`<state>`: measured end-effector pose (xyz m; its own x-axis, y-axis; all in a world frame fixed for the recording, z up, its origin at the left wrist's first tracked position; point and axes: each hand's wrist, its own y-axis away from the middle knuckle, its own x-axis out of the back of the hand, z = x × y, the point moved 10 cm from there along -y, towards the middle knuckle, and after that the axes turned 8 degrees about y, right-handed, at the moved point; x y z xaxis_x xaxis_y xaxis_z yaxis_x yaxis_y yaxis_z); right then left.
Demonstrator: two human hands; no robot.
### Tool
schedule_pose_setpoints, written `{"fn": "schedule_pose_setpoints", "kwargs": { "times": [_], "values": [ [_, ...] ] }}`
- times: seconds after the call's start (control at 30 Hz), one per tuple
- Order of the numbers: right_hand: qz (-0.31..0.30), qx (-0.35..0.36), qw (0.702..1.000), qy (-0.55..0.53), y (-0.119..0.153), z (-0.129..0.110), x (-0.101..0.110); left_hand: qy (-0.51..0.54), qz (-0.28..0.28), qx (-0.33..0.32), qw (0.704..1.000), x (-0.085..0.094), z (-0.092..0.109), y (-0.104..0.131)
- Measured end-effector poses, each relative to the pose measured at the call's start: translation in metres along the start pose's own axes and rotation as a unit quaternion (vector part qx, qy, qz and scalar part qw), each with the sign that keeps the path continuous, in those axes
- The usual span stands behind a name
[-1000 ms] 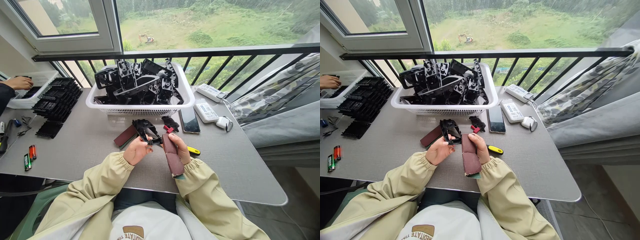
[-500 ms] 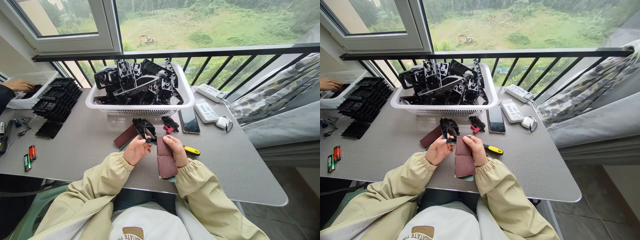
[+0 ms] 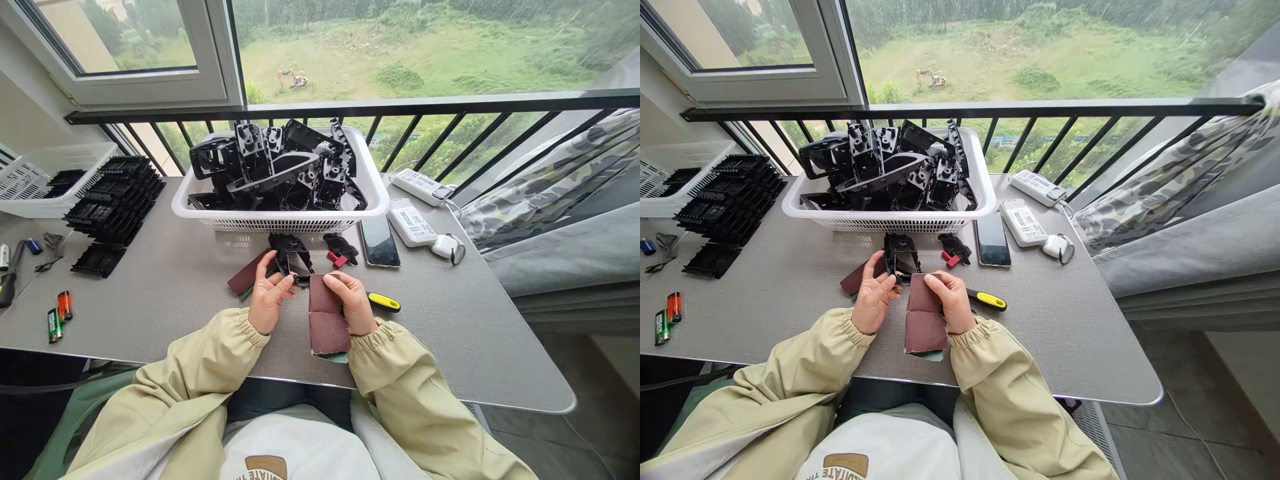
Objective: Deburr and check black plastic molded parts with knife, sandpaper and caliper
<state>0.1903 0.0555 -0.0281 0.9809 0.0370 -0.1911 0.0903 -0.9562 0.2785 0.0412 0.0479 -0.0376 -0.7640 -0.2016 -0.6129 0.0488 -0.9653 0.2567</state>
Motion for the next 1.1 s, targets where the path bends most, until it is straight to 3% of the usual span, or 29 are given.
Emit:
{"fn": "schedule_pose_setpoints", "kwargs": {
  "times": [0.2,0.4,0.6,0.8,1.1],
  "values": [
    [-0.011,0.028,0.999,0.040,0.001,0.000,-0.002,-0.039,-0.036,-0.018,0.998,-0.003,-0.003,-0.003],
    [-0.020,0.088,0.988,0.122,0.003,-0.007,-0.008,-0.070,-0.010,-0.091,0.993,0.002,0.006,-0.001],
    [0.001,0.123,0.976,0.177,0.004,-0.016,-0.004,-0.023,0.009,-0.042,0.999,0.004,-0.002,-0.002],
    [0.023,0.177,0.952,0.250,0.011,-0.033,-0.001,-0.054,-0.013,-0.059,0.997,0.003,0.000,0.000],
    [0.001,0.135,0.955,0.263,0.009,-0.028,-0.004,-0.182,-0.050,-0.174,0.967,-0.005,0.017,0.008]
  ]
}}
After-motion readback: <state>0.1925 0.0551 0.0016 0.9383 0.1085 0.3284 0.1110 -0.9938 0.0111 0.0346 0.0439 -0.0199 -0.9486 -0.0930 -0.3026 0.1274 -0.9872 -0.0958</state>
